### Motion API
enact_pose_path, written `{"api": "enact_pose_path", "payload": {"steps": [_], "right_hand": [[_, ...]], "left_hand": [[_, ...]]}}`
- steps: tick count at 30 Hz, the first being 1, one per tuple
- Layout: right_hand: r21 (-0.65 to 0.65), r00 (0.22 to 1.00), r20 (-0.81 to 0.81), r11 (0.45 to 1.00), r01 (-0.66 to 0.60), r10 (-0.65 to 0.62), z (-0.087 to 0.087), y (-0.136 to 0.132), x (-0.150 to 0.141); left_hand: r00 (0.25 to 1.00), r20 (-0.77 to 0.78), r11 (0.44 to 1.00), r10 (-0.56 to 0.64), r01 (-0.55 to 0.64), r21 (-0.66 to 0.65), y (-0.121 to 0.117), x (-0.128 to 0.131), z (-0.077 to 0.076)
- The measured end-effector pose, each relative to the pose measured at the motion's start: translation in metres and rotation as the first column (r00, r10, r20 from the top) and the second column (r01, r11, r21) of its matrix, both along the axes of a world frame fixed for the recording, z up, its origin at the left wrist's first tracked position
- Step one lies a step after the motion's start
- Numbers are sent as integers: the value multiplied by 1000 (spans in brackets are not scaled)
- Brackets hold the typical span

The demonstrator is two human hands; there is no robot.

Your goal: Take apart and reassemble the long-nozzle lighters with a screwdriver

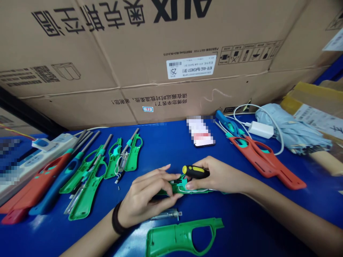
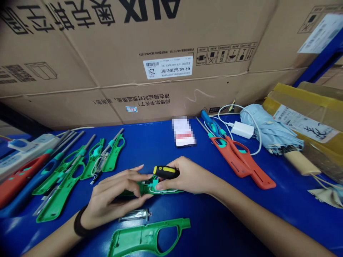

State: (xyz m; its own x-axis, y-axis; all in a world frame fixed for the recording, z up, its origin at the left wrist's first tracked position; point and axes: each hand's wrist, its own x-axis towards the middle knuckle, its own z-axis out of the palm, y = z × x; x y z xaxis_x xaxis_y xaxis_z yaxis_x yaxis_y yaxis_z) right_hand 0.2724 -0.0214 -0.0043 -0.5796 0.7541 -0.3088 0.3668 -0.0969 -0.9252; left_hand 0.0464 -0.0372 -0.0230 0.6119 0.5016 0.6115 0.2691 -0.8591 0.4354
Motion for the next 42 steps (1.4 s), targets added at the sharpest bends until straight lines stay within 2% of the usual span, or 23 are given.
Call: {"api": "enact_pose_path", "payload": {"steps": [6, 13, 19, 23, 28, 30, 34, 37, 40, 42], "right_hand": [[6, 998, 33, 999, 52, -52, -4, 5, -3], [229, 976, 113, 960, 159, -189, -19, 9, -5], [469, 932, 218, 868, 160, -290, -21, 10, -6], [507, 907, 266, 847, 157, -327, -23, 11, -6], [617, 891, 187, 755, 223, -415, -20, 12, -4], [641, 902, 166, 739, 207, -397, -16, 12, 0], [613, 917, 269, 787, 73, -295, -9, 12, 11], [589, 905, 307, 806, 62, -295, -9, 14, 20], [657, 857, 320, 747, 106, -403, -9, 17, 28], [693, 841, 341, 717, 78, -421, -6, 17, 33]], "left_hand": [[1000, 2, 1000, 28, -28, -11, 3, 1, -5], [997, -27, 994, 68, -70, -86, 14, 2, -12], [993, -73, 984, 97, -107, -145, 16, 3, -15], [987, -116, 977, 116, -134, -168, 18, 3, -16], [984, -134, 983, 119, -136, -121, 20, 3, -16], [984, -138, 986, 117, -131, -102, 20, 3, -16], [984, -143, 989, 107, -120, -89, 21, 2, -15], [981, -139, 985, 132, -146, -90, 22, 1, -14], [979, -127, 980, 161, -173, -96, 23, 0, -15], [978, -118, 979, 169, -181, -97, 23, 0, -16]]}}
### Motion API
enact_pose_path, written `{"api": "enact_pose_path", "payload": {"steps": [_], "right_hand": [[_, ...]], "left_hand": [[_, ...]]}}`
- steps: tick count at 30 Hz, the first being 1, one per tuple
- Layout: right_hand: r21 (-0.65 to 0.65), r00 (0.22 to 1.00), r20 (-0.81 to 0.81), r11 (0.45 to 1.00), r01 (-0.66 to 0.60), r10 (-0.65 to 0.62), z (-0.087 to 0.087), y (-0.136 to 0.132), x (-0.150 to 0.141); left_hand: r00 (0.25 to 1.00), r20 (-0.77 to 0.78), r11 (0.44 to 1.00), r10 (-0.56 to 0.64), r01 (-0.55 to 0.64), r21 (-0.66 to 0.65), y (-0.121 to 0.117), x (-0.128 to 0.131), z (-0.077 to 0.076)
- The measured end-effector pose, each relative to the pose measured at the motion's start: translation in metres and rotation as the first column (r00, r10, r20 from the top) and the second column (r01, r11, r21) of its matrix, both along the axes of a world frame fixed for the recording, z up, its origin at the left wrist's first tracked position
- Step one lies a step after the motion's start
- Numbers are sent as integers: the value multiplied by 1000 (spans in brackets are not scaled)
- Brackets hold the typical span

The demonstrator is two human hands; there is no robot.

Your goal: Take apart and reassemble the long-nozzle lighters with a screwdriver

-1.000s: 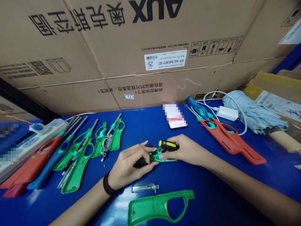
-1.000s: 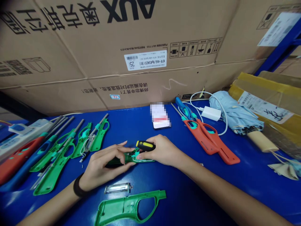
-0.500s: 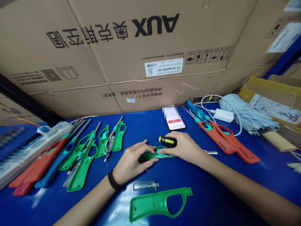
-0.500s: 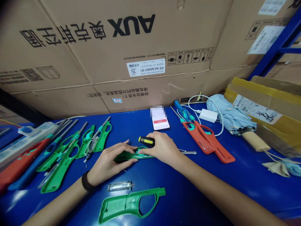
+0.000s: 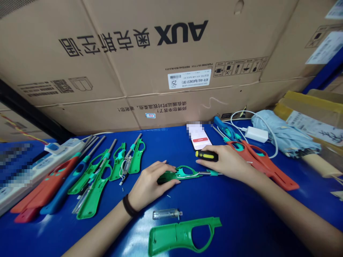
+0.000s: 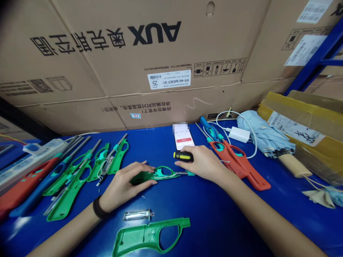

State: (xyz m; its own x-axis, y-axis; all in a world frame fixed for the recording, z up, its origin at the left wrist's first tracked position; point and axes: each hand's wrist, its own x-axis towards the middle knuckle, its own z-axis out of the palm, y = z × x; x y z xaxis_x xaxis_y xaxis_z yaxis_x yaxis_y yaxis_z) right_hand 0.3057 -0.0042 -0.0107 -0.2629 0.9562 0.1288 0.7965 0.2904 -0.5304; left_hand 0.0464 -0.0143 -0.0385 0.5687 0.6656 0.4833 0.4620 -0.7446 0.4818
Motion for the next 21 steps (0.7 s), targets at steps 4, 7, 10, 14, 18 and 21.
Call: {"api": "enact_pose_path", "payload": {"steps": [4, 7, 10, 14, 18, 21], "right_hand": [[-119, 982, 64, 978, -169, 177, 8, -2, 10], [-187, 973, 78, 962, -199, 216, 11, -3, 15], [-221, 971, 35, 949, -224, 237, 11, -2, 18], [-282, 968, 10, 930, -237, 250, 10, 0, 18], [-285, 962, -9, 922, -263, 272, 9, 1, 16], [-265, 962, -34, 926, -271, 272, 8, 1, 14]], "left_hand": [[1000, 0, 1000, -5, 5, -9, 0, -1, -1], [1000, 3, 1000, -9, 9, -24, 0, -1, -1], [1000, 7, 1000, -6, 6, -27, 0, -2, 0], [1000, 6, 999, -2, 2, -33, 1, -2, -1], [1000, -2, 999, 7, -7, -41, 2, -2, -3], [1000, -12, 999, 17, -17, -49, 2, -3, -3]]}}
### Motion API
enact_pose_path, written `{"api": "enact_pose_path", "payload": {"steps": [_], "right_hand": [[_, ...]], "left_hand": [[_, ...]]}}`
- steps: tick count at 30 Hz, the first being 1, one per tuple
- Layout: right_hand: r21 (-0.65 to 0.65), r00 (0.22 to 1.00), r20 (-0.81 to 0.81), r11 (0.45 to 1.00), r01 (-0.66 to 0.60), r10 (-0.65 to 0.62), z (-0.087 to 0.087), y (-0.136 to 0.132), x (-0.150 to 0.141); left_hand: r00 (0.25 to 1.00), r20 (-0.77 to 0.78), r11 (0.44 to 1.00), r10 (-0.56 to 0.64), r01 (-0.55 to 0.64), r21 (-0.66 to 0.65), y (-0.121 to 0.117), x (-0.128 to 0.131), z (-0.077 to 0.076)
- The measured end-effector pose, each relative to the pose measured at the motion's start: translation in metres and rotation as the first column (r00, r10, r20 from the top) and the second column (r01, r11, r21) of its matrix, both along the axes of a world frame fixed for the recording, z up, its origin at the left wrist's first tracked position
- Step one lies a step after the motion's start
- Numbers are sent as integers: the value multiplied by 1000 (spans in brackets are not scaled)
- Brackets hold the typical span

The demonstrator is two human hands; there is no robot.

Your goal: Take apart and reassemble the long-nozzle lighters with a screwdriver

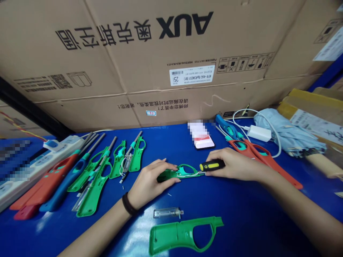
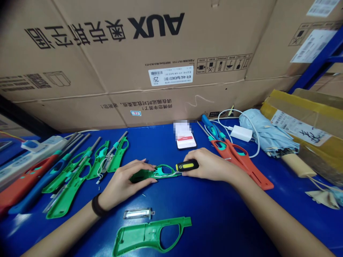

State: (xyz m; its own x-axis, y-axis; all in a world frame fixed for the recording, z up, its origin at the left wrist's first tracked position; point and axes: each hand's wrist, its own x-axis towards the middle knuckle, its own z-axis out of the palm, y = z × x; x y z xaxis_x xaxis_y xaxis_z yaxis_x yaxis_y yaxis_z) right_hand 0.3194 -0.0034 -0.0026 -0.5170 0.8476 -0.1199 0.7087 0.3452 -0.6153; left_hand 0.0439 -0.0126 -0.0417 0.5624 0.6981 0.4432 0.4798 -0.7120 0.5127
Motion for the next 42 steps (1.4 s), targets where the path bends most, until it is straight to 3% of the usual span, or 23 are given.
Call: {"api": "enact_pose_path", "payload": {"steps": [9, 19, 32, 42], "right_hand": [[-29, 997, -63, 999, 46, -47, -6, 1, -3], [-12, 996, 77, 999, 40, -39, -1, 2, -1], [57, 998, 67, 998, 3, -7, 2, -1, -7], [10, 999, 39, 1000, 13, -13, 4, -3, -6]], "left_hand": [[1000, 12, 1000, -7, 7, -6, 0, 1, 3], [999, 32, 1000, -4, 4, -5, 0, 2, 3], [1000, 19, 1000, 5, -5, -2, 0, 1, 2], [1000, 20, 1000, 9, -8, -8, -1, 2, 4]]}}
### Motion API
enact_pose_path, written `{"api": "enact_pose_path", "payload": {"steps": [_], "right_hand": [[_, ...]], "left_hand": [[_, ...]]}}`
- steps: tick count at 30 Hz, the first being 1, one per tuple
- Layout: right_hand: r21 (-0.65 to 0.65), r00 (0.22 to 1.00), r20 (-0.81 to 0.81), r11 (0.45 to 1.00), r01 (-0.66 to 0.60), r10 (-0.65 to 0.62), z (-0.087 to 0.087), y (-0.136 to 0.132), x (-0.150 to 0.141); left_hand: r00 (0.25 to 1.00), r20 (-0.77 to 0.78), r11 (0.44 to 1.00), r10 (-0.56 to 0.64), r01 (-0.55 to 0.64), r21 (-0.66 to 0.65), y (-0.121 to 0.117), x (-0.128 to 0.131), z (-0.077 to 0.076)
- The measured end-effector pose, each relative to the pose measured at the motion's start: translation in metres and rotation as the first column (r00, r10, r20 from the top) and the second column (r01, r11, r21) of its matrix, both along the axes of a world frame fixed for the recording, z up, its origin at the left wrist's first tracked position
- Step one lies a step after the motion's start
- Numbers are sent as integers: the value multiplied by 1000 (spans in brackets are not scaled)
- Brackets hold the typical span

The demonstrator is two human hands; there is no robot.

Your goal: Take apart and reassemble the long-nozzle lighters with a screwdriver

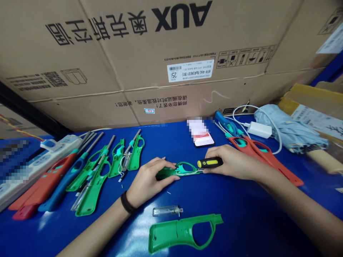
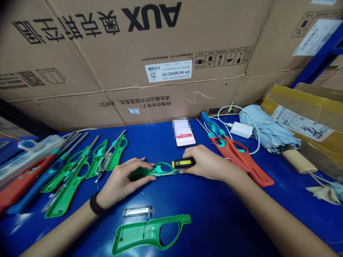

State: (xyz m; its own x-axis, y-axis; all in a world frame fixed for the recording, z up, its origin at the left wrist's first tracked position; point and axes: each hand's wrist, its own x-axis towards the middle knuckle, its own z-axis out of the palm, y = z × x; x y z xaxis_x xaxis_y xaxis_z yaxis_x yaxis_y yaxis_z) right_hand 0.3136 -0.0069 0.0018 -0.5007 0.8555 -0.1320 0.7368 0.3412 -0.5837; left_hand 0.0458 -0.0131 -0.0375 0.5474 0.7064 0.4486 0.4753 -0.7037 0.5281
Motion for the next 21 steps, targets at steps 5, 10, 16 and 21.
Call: {"api": "enact_pose_path", "payload": {"steps": [5, 10, 16, 21], "right_hand": [[7, 1000, -1, 1000, 23, -23, -1, 0, 0], [22, 998, -54, 999, 28, -27, -8, 2, -2], [2, 1000, 23, 1000, 19, -19, -8, 3, -3], [8, 999, 24, 999, 32, -33, -9, 3, -2]], "left_hand": [[1000, -5, 1000, 1, -1, -4, -1, 0, 0], [1000, -16, 1000, -5, 5, 5, -1, -1, -1], [1000, -22, 1000, -11, 11, 6, 0, -2, -2], [1000, -12, 1000, -18, 18, 4, -1, 0, -1]]}}
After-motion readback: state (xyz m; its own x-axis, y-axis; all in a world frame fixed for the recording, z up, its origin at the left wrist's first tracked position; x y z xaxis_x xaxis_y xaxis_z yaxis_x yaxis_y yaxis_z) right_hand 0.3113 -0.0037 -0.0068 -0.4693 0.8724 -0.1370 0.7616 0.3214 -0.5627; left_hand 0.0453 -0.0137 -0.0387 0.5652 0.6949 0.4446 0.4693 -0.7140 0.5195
